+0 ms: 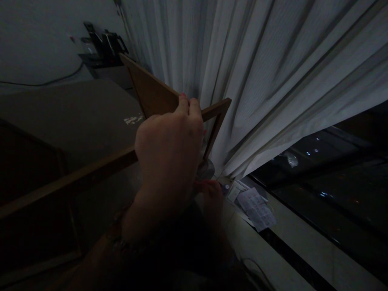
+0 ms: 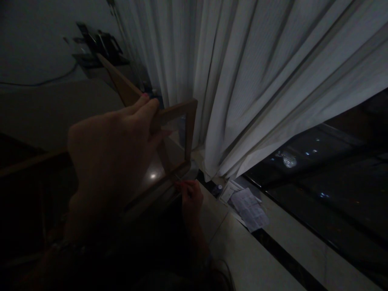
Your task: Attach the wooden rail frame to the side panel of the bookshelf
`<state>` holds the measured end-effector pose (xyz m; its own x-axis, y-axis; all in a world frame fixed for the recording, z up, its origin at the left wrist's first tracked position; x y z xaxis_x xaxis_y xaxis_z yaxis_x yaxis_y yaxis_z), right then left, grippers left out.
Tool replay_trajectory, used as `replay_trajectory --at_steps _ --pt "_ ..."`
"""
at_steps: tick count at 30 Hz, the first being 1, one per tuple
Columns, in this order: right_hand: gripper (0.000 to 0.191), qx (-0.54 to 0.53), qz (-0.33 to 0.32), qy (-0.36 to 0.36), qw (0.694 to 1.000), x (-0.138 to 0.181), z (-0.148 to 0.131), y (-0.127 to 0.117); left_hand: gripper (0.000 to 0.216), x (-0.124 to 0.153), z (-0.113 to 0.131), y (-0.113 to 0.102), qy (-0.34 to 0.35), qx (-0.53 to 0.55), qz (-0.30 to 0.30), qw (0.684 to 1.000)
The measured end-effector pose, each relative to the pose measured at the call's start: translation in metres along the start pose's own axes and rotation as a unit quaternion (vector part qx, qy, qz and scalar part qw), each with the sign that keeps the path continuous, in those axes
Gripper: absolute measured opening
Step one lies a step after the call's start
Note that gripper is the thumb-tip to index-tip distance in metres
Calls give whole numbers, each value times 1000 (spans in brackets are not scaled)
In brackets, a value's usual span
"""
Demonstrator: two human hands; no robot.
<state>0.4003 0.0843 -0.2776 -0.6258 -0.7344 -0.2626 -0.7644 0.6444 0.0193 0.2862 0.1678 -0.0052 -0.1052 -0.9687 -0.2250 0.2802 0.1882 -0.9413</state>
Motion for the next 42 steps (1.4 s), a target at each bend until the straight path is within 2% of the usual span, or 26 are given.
replay_trajectory --at_steps 3,5,7,10,14,19,26,36,42 --pt "24 91 -6 -77 993 -9 -12 -9 46 -1 -1 1 -7 6 -3 1000" --pt "23 171 12 -163 972 -13 -27 -17 45 0 0 -1 -8 -3 5 1000" --pt "19 223 19 -214 951 -11 -36 -19 44 1 1 -4 -9 -21 19 1000" --pt "18 228 -2 -204 952 -6 -32 -14 43 2 4 -6 -2 -51 18 999" --pt "17 206 3 -189 960 1 -30 -11 43 2 5 -10 -16 -78 26 996" --pt "17 177 2 -176 968 1 -29 -8 46 2 4 -8 -20 -81 -1 997" --pt "26 145 32 -133 980 -2 -25 -10 44 2 3 -10 -11 -63 59 996" --pt "19 132 47 -141 980 -1 -21 -14 40 0 0 -8 -34 -28 36 998" --pt "13 163 16 -208 964 5 -29 -7 43 -1 -2 -4 -34 -48 40 997"
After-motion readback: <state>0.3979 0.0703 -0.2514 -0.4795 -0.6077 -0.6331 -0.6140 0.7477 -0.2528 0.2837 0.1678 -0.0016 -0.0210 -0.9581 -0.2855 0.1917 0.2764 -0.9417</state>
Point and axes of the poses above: each hand's wrist, its own x-axis away from the middle knuckle, its own y-axis out of the palm, z = x × y, the point moved 9 cm from there along -x, towards the middle knuckle, and after that the axes turned 15 degrees about -y, right-handed, at the moved point
